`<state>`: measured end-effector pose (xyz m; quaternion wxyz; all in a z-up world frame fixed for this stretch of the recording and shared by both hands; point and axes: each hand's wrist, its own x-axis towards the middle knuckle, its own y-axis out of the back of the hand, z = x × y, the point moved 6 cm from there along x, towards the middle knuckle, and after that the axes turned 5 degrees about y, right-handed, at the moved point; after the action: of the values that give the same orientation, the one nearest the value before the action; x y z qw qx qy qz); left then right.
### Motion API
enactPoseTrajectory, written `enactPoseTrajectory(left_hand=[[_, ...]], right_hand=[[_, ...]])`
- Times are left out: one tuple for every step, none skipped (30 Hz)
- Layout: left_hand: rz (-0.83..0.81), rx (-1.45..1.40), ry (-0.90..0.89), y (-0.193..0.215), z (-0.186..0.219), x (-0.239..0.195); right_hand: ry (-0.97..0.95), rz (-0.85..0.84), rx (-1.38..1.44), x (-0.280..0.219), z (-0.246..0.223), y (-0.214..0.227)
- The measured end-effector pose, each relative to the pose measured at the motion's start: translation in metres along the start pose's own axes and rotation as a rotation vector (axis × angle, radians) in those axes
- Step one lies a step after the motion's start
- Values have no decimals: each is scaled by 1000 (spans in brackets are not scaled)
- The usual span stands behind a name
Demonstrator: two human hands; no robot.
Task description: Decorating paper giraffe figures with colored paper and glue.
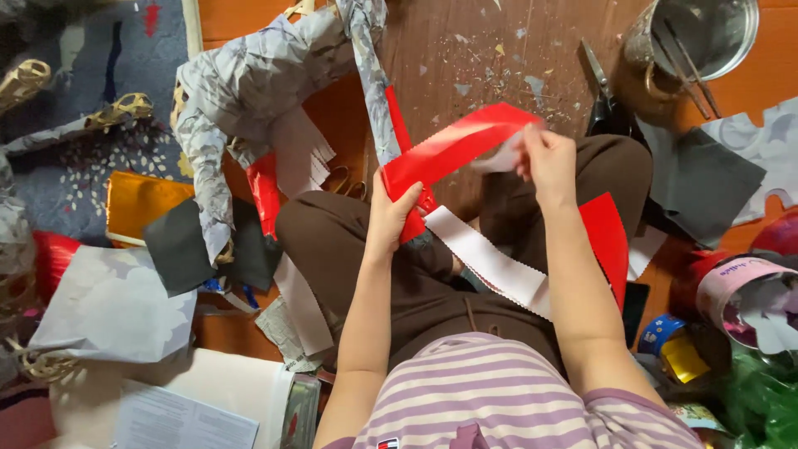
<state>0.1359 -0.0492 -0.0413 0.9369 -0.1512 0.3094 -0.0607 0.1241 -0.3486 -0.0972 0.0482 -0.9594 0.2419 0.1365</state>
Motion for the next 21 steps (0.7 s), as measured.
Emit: enactPoseTrajectory(left_hand=[[-2, -4, 2, -3, -1, 1], [36, 29, -1, -3, 0, 2], [75, 63, -3, -4, 1, 2], [78, 68, -1, 3, -13, 8], [113, 156, -77, 10, -22, 12], [147, 245, -158, 18, -29, 17], [147, 252, -162, 21, -35, 21], [153, 312, -253, 23, -37, 23], [159, 373, -343, 26, -39, 25], [160, 372, -345, 26, -33, 25], [108, 309, -269, 26, -31, 27], [56, 245, -185, 25, -34, 26], [58, 244, -178, 23, -22, 16], [-45, 214, -150, 14, -12, 7], [-147, 182, -122, 5, -1, -3], [-146, 181, -118, 5, -1, -6], [-200, 192, -179, 0, 3, -10], [-254, 203, -243, -4, 7, -15], [-254, 203, -243, -4, 7, -17], [-236, 207, -236, -3, 7, -18], [-219, 211, -230, -3, 7, -19]], right_hand=[[0, 1, -5, -21, -19, -14], [-27, -75, -46, -42, -35, -34], [-54, -150, -88, -63, -52, -53], [-58, -150, -82, -75, -56, -73], [190, -358, -268, -91, -72, -106], [447, -564, -451, -110, -86, -140], [450, -562, -444, -106, -84, -158], [341, -579, -556, -100, -75, -175], [229, -595, -666, -94, -65, -192], [231, -596, -666, -79, -50, -198], [159, -600, -717, -64, -30, -203], [78, -603, -769, -52, -7, -206], [70, -606, -770, -48, 2, -205], [11, -618, -612, -43, 10, -206], [-48, -627, -455, -38, 18, -206], [-52, -627, -455, -38, 24, -204], [-149, -628, -221, -40, 31, -204], [-242, -622, 15, -41, 36, -204], [-243, -623, 14, -43, 32, -203], [-280, -620, 143, -45, 28, -203], [-317, -615, 272, -48, 23, -202]])
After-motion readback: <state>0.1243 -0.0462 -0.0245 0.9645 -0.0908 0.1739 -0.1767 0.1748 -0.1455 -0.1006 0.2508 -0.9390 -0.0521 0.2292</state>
